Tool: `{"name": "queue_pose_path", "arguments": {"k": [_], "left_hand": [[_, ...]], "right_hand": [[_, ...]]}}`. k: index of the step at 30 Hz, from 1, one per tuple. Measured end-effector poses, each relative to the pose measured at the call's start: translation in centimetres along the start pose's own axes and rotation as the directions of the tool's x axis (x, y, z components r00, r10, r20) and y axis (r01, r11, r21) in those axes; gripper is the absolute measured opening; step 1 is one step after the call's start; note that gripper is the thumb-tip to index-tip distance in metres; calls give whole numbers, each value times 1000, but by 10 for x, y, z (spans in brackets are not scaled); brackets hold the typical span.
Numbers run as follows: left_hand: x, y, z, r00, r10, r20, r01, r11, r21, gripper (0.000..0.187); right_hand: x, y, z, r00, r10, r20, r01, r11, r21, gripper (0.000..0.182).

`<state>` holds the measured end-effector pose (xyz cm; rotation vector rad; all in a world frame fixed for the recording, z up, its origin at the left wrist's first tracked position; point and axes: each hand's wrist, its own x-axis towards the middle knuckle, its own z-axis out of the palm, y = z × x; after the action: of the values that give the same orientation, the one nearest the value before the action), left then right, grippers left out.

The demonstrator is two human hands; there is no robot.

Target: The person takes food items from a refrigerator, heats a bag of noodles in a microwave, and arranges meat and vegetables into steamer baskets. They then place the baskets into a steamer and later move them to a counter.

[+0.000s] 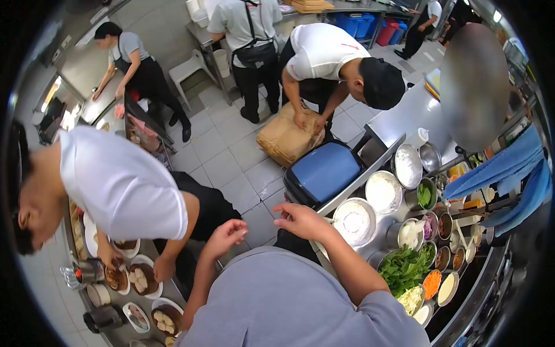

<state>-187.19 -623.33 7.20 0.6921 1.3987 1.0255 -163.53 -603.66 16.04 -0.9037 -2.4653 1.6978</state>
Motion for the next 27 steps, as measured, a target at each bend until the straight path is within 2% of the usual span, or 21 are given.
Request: {"name": "queue_pose_path", "arguments": {"k": [1,3,6,9,12,14,18,20,22,25,27], "left_hand": [[22,6,0,999,-34,17,34,999,6,31],[72,19,-1,998,-43,38,41,998,47,31],[140,30,2,999,-51,-8,51,995,86,34],[199,20,2,991,-132,-27,134,990,53,36],[248,2,4,976,-215,-28,217,967,133,36],[276,-14,4,952,-307,-9,301,927,224,34],[324,-51,-6,927,-375,12,341,856,387,32],[349,-66,-23,903,-429,26,345,761,549,31],[368,-75,-42,888,-460,17,389,769,508,31],[386,-104,-87,875,-484,-30,459,806,375,29],[396,-134,-130,838,-539,-87,533,774,341,26]], "right_hand": [[2,5,-6,1000,7,-6,-7,1000,11,42],[5,13,-16,986,88,-139,-87,996,14,40],[6,17,-31,967,150,-207,-147,989,31,38],[5,18,-37,939,157,-308,-157,987,25,37],[9,26,-45,899,121,-422,-127,992,14,34],[13,25,-49,868,124,-480,-131,991,21,32],[23,33,-54,778,83,-622,-128,991,-28,27],[29,37,-56,742,73,-667,-140,989,-48,26],[37,41,-56,667,104,-738,-241,967,-82,21],[42,32,-58,665,215,-715,-362,930,-57,20],[42,34,-53,644,198,-739,-373,925,-77,18]]}}
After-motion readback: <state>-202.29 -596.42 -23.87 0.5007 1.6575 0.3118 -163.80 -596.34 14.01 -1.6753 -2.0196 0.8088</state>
